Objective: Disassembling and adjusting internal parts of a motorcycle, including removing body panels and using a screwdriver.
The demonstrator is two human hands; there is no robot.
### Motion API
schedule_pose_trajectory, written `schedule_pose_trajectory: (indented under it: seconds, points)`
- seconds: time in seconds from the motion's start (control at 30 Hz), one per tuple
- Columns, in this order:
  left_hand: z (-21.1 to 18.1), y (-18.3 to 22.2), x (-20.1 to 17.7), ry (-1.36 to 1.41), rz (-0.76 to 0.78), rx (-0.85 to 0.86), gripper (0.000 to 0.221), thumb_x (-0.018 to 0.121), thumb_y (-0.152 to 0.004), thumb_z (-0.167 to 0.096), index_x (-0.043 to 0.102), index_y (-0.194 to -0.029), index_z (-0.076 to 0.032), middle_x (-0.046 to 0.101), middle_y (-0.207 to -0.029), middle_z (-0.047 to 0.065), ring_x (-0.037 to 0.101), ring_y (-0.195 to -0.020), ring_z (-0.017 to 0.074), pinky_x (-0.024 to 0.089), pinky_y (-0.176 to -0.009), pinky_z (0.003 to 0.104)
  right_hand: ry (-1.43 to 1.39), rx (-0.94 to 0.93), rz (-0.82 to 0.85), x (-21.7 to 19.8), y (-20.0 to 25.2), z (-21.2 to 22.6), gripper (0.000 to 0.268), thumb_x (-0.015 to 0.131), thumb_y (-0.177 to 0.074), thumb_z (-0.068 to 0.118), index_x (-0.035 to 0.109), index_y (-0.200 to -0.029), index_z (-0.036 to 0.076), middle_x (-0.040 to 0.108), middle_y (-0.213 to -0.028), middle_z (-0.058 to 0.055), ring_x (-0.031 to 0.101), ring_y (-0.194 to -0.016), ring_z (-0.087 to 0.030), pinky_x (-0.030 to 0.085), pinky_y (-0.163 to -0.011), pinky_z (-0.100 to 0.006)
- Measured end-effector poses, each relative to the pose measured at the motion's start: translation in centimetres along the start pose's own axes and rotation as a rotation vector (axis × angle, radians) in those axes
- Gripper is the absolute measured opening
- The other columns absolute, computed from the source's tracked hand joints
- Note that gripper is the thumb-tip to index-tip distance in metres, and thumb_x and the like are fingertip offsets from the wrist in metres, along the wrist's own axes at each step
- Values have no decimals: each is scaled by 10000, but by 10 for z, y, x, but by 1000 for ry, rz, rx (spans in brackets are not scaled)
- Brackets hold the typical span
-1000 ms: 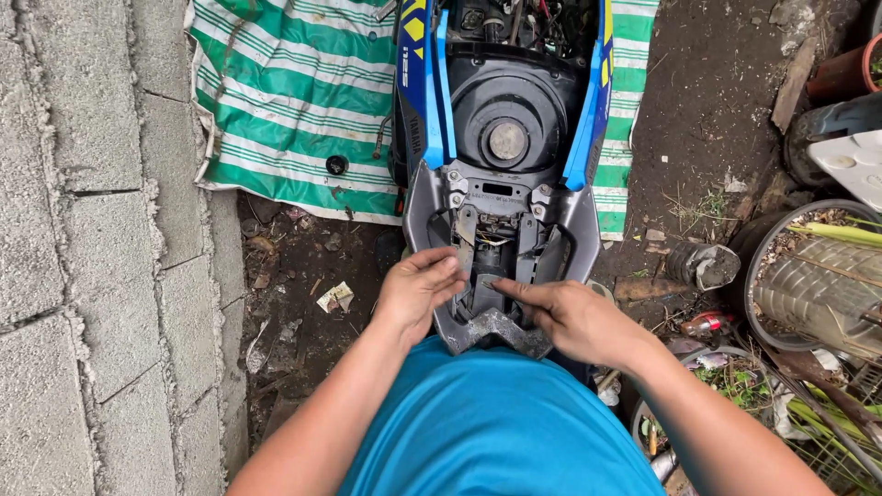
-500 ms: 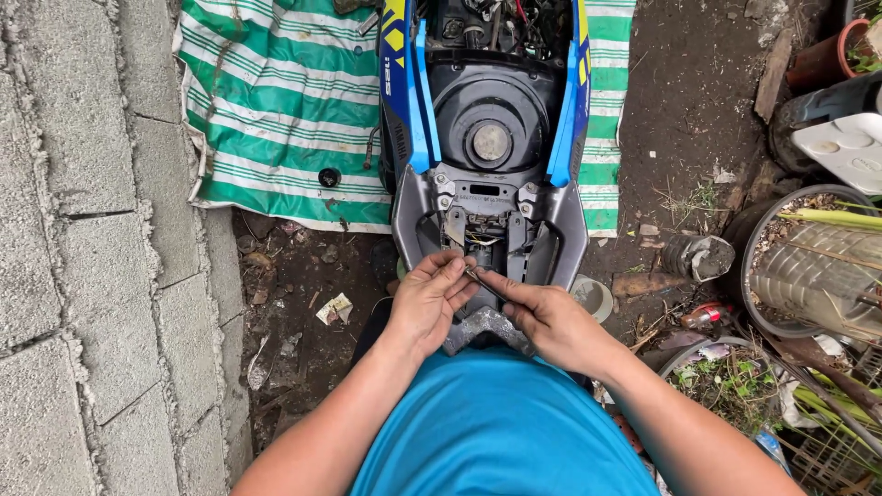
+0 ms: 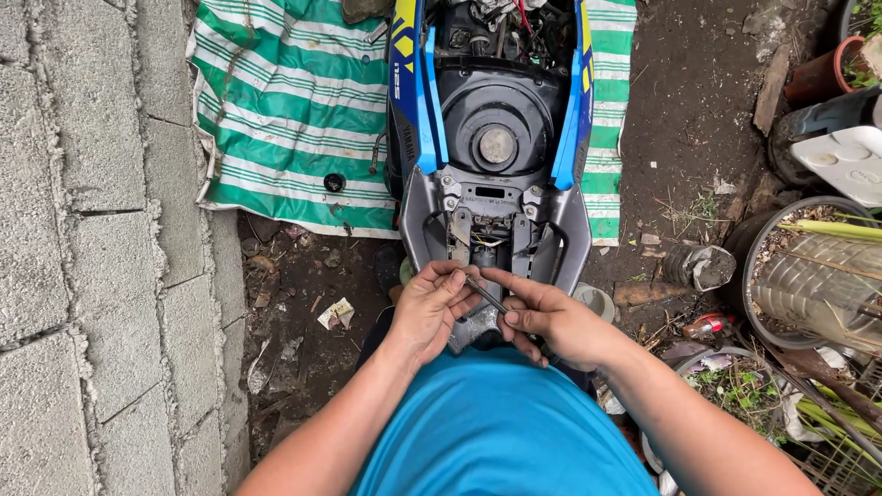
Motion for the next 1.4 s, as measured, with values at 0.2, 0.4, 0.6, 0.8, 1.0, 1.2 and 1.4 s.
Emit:
schedule_pose_trajectory:
  seconds: [0.2, 0.4, 0.6, 0.8, 1.0, 1.2, 1.4]
  points:
    - [9, 0, -2, -13, 7, -23, 329, 809, -1031, -142, 649, -1306, -61, 842, -1159, 174, 850, -940, 281, 743, -828, 385, -10, -11, -1, 7, -1, 0, 815, 444, -1020, -128, 160, -1767, 33, 668, -868, -204, 619, -451, -181, 550, -285, -303]
    - [21, -10, -17, -156, -65, -73, 622, 825, -1021, -145, 545, -1552, 16, 773, -1200, 210, 840, -950, 342, 747, -856, 462, 210, 117, -47, -1, -5, -9, 664, 445, -1035, -84, 364, -1693, -45, 642, -753, -159, 609, -418, -166, 553, -267, -279]
    - [31, -25, -23, -277, -63, -130, 744, 736, -1084, -145, 360, -1703, 30, 647, -1411, 307, 797, -1105, 458, 701, -931, 544, 699, 400, -64, 16, -15, 42, 631, 510, -1085, 37, 466, -1709, 121, 770, -882, -262, 669, -481, -211, 598, -330, -286]
    - [-29, -10, 2, -887, 0, -17, 616, 599, -1119, -69, 379, -1683, 39, 736, -1244, 355, 849, -890, 387, 752, -754, 464, 1055, 514, 50, -2, -48, 37, 585, 521, -1110, 109, 531, -1683, 224, 788, -1255, -303, 711, -486, -173, 565, -323, -232]
    - [-62, 2, -27, -1213, -76, 130, 307, 657, -1098, -262, 766, -1368, -164, 876, -975, 36, 829, -738, 133, 678, -608, 299, 1227, 701, 186, 3, -93, 35, 597, 496, -1024, 73, 610, -1607, 132, 763, -1008, -316, 731, -585, -297, 653, -364, -334]
    - [-26, 3, -81, -548, -375, 22, 517, 697, -1107, -329, 592, -1453, 40, 667, -955, 87, 655, -769, 148, 687, -645, 274, 1296, 813, 199, -10, -138, -5, 552, 496, -996, 68, 689, -1510, 10, 732, -944, -365, 704, -590, -425, 585, -345, -482]
    - [-11, 44, -18, 3, -143, -515, 1132, 312, -1087, -849, 56, -1790, 0, 126, -1816, 365, 195, -1666, 589, 226, -1257, 812, 1578, 1209, 236, 23, -158, 2, 520, 458, -1161, 202, 546, -1661, 91, 685, -1328, -153, 746, -1009, -114, 617, -715, -270]
Point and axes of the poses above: each hand's wrist, its own y-axis away from the middle knuckle, its own x-axis out of the palm, z = x × y, the point moved 3 cm from there along -y, towards the middle knuckle
